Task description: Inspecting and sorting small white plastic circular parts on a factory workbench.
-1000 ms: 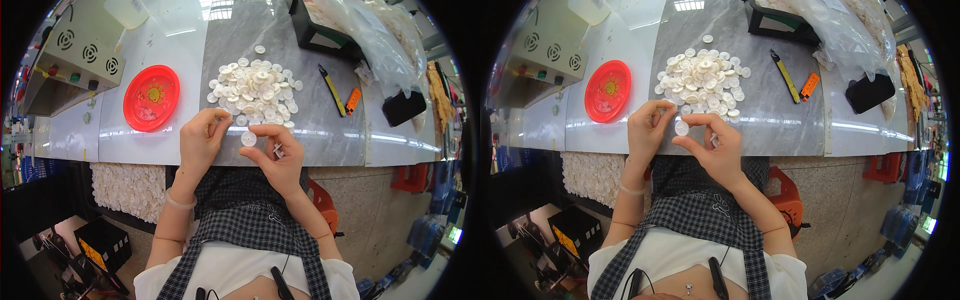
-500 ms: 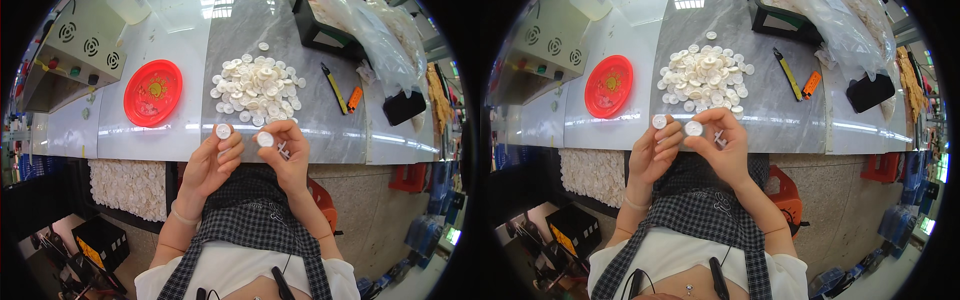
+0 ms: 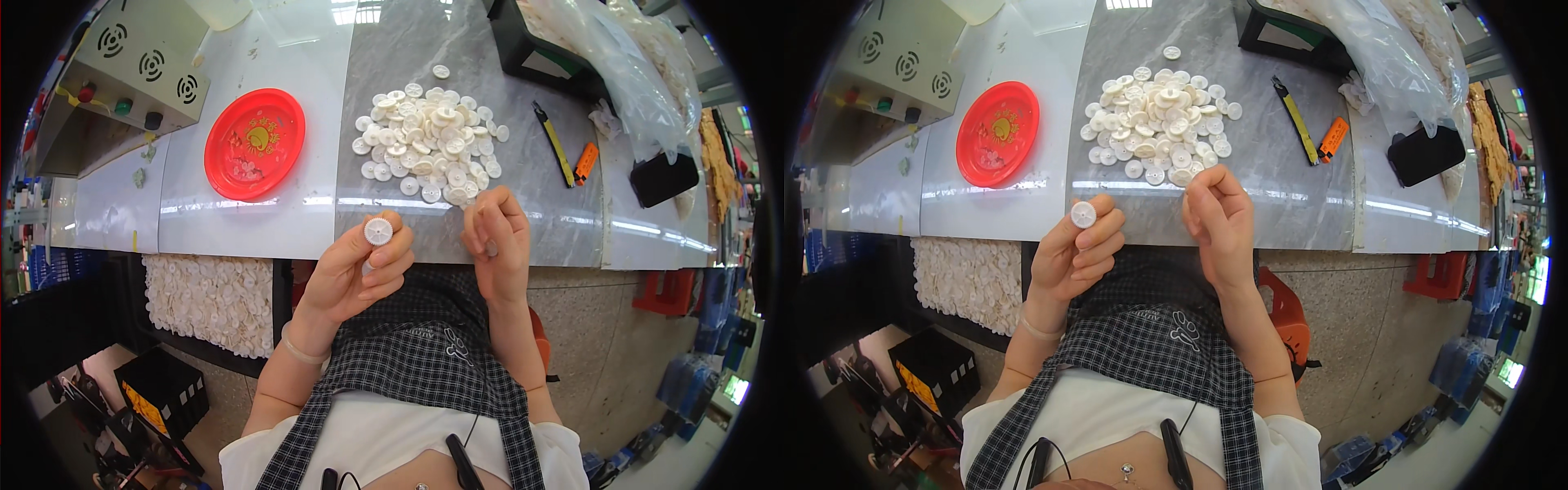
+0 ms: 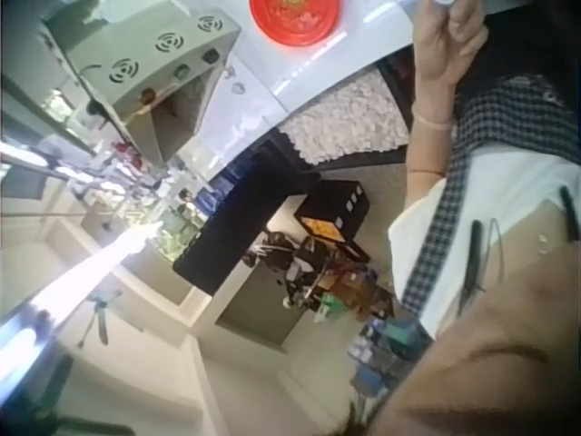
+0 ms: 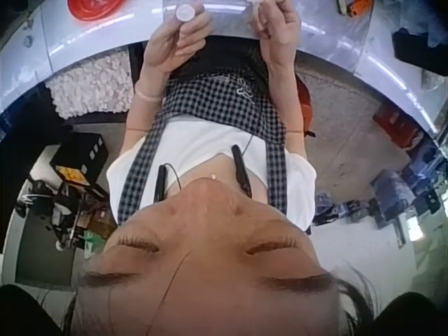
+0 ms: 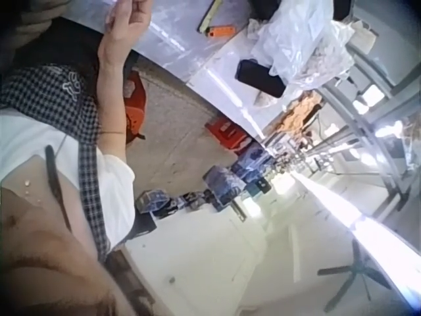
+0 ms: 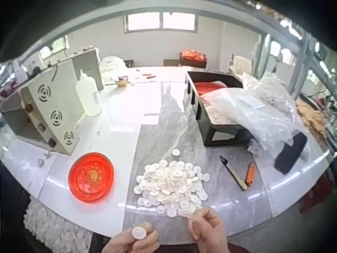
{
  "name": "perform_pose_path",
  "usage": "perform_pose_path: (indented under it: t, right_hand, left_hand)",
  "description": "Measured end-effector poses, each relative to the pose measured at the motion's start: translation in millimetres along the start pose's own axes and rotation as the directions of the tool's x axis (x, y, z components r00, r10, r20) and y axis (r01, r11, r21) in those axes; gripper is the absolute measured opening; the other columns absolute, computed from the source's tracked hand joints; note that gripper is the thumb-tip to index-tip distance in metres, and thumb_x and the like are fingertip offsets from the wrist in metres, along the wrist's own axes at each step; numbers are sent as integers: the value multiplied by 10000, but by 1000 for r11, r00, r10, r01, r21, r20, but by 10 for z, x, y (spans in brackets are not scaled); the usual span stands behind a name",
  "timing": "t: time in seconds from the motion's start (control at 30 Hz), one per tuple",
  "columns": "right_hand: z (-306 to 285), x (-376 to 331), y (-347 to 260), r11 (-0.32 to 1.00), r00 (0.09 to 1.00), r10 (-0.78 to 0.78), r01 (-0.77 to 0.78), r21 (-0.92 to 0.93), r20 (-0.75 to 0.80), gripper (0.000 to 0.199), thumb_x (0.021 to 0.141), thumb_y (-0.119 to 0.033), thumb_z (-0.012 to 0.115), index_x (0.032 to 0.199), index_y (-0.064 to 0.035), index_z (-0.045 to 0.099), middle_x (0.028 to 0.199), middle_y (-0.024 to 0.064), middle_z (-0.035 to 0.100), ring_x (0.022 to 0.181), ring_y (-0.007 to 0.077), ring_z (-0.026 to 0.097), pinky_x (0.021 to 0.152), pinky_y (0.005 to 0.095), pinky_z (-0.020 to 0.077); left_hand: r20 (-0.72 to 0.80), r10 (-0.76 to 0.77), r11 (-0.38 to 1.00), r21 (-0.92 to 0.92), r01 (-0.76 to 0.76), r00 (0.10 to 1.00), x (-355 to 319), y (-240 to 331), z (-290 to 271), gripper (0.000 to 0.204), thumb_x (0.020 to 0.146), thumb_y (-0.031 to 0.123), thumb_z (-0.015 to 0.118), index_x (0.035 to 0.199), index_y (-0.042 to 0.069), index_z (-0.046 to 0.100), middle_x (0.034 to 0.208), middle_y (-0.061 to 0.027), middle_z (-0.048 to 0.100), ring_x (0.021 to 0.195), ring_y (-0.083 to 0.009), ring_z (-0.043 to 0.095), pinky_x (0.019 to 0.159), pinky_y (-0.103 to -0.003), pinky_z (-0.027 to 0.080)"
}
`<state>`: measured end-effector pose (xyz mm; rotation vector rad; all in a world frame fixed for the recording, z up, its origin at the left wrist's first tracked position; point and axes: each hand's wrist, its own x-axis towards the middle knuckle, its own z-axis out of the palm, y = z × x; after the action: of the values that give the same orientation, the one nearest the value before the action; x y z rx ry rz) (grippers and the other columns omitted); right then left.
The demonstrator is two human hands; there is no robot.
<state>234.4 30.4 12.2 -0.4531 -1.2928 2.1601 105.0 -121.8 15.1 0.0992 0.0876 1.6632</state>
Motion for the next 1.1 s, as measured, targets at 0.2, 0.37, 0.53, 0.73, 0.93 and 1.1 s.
perform_pose_path:
  t: [0.2, 0.37, 0.53, 0.73, 0.93, 1.1]
  right_hand:
    - [-6, 57, -94, 767, 983, -165, 80, -637, -75, 66, 868, -72, 672, 913, -38, 636, 611, -42, 399, 537, 33, 357, 471, 213, 273]
    - [95, 136, -54, 371, 951, -287, 217, -903, 110, 187, 765, -102, 769, 939, -76, 707, 603, -6, 410, 509, 66, 386, 477, 246, 324]
    - [114, 167, 35, 201, 925, -322, 274, -940, 201, 295, 719, -163, 793, 992, -104, 696, 622, 4, 441, 508, 115, 417, 476, 277, 354]
    - [95, 147, -3, 311, 964, -207, 228, -923, 168, 302, 729, -125, 783, 1008, -77, 677, 636, 18, 458, 518, 121, 429, 483, 270, 366]
    - [68, 133, -53, 413, 960, -262, 206, -887, 101, 295, 730, -109, 792, 995, -61, 671, 638, 6, 458, 530, 84, 415, 490, 238, 355]
    - [108, 129, -87, 415, 952, -283, 229, -881, 114, 307, 717, -112, 808, 987, -65, 671, 634, -7, 446, 532, 72, 399, 480, 229, 341]
  left_hand:
    - [-139, 104, 987, 134, -85, 985, 11, 49, 57, 199, 1033, 230, 373, 911, 75, 396, 779, -21, 403, 570, -81, 369, 416, -172, 353]
    - [-122, 363, 767, 602, -222, 924, 38, 319, -23, 191, 981, 226, 465, 871, 70, 461, 790, -46, 510, 565, -79, 461, 405, -190, 348]
    - [73, 587, -352, 920, 173, 806, 199, 237, 88, 103, 834, 108, 700, 895, 37, 658, 553, 8, 442, 461, -85, 411, 451, -260, 334]
    - [146, 561, -515, 832, 205, 815, 382, 145, -3, 113, 799, 85, 727, 891, 36, 684, 574, -12, 434, 506, -78, 390, 485, -264, 335]
    - [-23, 571, -160, 977, 139, 821, 317, 158, -5, 139, 878, 129, 669, 931, 9, 623, 649, 4, 486, 542, -65, 429, 461, -243, 336]
    - [-219, 163, 857, 514, -28, 962, 150, 162, -33, 217, 1004, 215, 488, 1057, 10, 536, 727, 30, 429, 579, -49, 417, 398, -183, 298]
